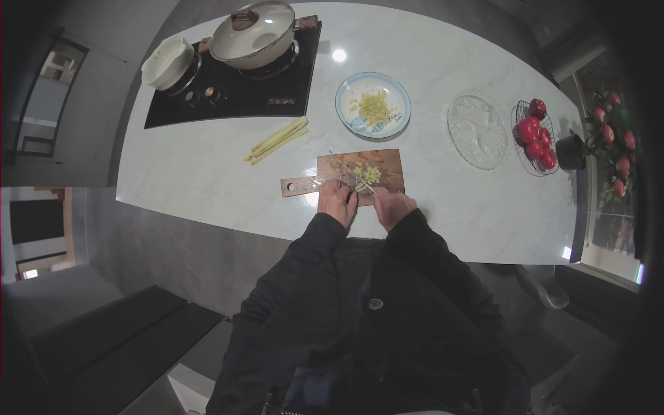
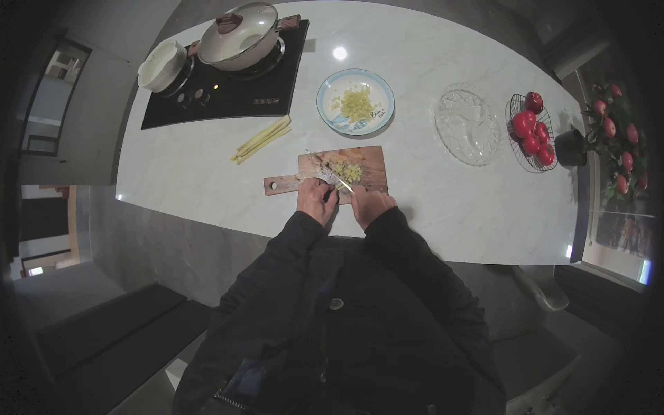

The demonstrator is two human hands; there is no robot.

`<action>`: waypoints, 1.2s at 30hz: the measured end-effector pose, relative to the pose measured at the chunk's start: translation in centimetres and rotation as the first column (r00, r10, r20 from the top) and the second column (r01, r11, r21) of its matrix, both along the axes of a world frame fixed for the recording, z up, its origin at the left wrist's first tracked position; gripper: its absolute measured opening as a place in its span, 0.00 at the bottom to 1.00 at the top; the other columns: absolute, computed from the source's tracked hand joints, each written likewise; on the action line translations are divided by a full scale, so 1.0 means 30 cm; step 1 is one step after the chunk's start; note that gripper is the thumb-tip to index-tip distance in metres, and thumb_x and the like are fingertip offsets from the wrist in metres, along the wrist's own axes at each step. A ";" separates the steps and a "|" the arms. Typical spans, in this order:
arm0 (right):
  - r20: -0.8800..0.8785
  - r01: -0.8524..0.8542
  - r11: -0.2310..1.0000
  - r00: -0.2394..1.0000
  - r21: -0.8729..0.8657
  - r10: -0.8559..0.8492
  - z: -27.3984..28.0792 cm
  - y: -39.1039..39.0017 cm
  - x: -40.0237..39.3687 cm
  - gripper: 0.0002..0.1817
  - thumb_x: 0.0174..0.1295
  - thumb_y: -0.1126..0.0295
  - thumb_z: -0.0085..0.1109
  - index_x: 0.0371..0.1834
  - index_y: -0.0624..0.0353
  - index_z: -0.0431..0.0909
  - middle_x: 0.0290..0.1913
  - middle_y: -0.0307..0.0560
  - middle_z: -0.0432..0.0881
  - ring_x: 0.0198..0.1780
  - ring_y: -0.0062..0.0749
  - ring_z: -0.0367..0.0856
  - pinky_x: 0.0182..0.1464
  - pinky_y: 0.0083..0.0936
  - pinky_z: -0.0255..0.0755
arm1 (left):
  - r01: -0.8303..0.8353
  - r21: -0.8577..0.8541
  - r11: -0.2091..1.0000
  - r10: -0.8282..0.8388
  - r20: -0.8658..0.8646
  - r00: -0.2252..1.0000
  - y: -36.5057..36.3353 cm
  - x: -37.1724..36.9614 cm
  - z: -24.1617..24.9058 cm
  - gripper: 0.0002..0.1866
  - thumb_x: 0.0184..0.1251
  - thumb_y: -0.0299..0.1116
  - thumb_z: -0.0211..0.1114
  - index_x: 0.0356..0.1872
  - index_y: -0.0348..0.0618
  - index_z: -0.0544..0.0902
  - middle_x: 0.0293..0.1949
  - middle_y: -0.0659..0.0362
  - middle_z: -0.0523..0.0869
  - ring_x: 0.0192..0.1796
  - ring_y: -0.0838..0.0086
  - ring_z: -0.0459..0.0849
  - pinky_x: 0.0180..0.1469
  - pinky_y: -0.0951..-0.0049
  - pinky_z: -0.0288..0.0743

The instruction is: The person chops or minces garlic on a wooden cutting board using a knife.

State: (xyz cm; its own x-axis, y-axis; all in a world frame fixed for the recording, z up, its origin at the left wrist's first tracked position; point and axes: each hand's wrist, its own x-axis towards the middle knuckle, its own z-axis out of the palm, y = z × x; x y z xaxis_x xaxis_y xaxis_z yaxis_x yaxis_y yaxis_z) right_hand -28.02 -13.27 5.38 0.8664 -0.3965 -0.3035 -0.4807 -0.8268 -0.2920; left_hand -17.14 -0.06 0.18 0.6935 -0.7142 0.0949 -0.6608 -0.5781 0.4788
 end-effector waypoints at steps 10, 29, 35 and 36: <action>-0.013 0.015 0.999 1.000 0.049 -0.014 -0.001 0.013 -0.047 0.08 0.70 0.65 0.46 0.45 0.56 0.69 0.28 0.57 0.82 0.31 0.67 0.79 0.33 0.56 0.72 | 0.031 -0.074 0.997 -0.027 0.049 0.998 0.007 -0.003 -0.015 0.09 0.64 0.34 0.67 0.35 0.38 0.89 0.34 0.50 0.82 0.41 0.61 0.79 0.45 0.62 0.76; 0.248 -0.053 0.996 0.966 -0.079 0.071 -0.023 0.045 -0.014 0.08 0.66 0.70 0.58 0.46 0.57 0.76 0.22 0.52 0.81 0.22 0.56 0.80 0.26 0.46 0.78 | 0.014 -0.094 0.995 -0.009 0.057 0.998 0.009 -0.004 -0.025 0.09 0.64 0.34 0.67 0.34 0.39 0.89 0.35 0.50 0.83 0.43 0.60 0.78 0.46 0.62 0.75; 0.142 -0.016 1.000 0.990 -0.015 0.018 -0.029 0.056 0.002 0.09 0.69 0.67 0.51 0.48 0.56 0.76 0.26 0.53 0.83 0.27 0.60 0.81 0.27 0.50 0.73 | 0.070 -0.181 0.981 -0.055 0.090 0.994 0.010 0.004 -0.047 0.07 0.63 0.31 0.65 0.29 0.38 0.87 0.32 0.50 0.80 0.38 0.59 0.77 0.43 0.60 0.71; 0.118 -0.013 1.000 0.993 -0.012 0.014 -0.030 0.056 0.013 0.10 0.69 0.66 0.50 0.48 0.56 0.76 0.26 0.53 0.83 0.28 0.59 0.81 0.27 0.50 0.73 | 0.080 -0.196 0.977 -0.061 0.097 0.993 0.012 0.002 -0.045 0.07 0.63 0.30 0.65 0.28 0.38 0.86 0.31 0.50 0.80 0.38 0.58 0.77 0.43 0.60 0.70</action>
State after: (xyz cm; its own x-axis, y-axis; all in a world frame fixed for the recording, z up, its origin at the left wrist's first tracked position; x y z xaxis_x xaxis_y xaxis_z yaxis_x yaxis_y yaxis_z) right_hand -27.64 -11.58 4.48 0.9011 -0.3876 -0.1943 -0.4324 -0.8366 -0.3365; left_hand -17.08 0.30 -1.16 0.6242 -0.7215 0.2997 -0.7422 -0.4278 0.5159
